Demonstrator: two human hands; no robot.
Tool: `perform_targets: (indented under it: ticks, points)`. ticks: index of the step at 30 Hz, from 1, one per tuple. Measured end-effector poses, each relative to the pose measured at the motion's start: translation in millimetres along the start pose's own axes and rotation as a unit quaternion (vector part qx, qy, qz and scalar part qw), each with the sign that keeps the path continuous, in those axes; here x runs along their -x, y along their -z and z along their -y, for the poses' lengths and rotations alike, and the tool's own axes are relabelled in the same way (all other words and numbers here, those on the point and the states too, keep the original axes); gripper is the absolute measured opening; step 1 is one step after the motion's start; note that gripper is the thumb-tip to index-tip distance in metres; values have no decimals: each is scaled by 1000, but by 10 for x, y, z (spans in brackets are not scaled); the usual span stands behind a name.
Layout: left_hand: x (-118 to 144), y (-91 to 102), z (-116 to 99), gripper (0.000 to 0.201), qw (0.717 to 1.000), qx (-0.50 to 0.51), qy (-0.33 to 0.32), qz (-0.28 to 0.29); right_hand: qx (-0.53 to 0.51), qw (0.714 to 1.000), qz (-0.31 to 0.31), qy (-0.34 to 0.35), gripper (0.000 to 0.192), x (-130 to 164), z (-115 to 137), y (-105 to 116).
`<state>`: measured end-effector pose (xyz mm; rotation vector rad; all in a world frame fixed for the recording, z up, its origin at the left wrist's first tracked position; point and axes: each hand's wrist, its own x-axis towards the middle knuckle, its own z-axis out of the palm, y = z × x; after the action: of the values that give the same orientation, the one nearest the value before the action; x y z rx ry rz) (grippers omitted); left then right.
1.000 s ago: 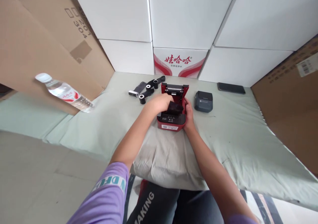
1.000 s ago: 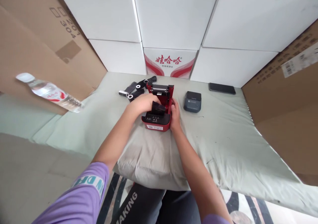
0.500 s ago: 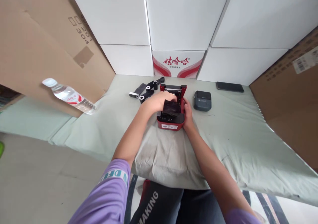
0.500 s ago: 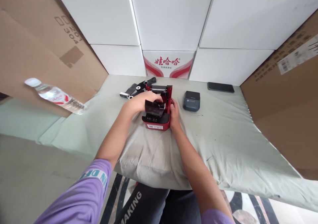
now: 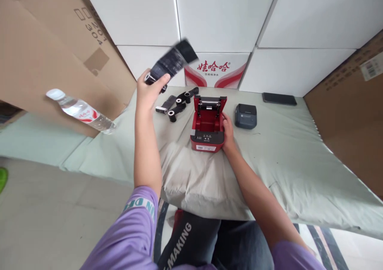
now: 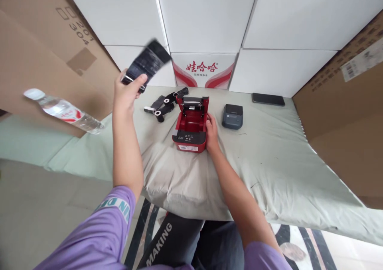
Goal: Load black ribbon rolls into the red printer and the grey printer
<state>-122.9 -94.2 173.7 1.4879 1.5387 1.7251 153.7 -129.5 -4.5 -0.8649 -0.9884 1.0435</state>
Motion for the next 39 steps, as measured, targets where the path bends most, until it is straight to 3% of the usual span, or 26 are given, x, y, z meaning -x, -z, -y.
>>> perform_targets:
  ticks: [5, 14, 17, 21, 24, 27, 29, 34, 39]
  points:
    - [-139, -120, 286, 49, 989, 74, 106, -75, 27, 1000, 2, 3, 62, -28, -9, 22]
    - [-337, 24, 783, 39, 979, -1, 100, -176, 18, 1000, 4, 9, 60, -82, -110, 67]
    - [-335, 49, 813, 42, 982, -35, 118, -142, 15, 1000, 3, 5, 62, -101, -136, 86]
    - [-263, -63, 731, 40, 980, -21, 175, -88, 22, 1000, 4, 3, 62, -103, -122, 89]
    - [-172, -187, 652, 39, 982, -44, 183, 15, 27, 1000, -2, 8, 63, -95, -94, 77]
    - [-79, -296, 591, 30, 974, -111, 150, 126, 30, 999, -2, 11, 63, -97, -82, 72]
    - [-31, -361, 566, 33, 963, -175, 121, 168, 35, 999, 4, 12, 63, -105, -88, 78]
    - [51, -535, 544, 37, 917, -358, 56, 165, 43, 999, 11, 18, 66, -131, -114, 99]
    - [167, -682, 549, 36, 886, -437, 24, 155, 37, 999, 13, 17, 67, -148, -132, 110]
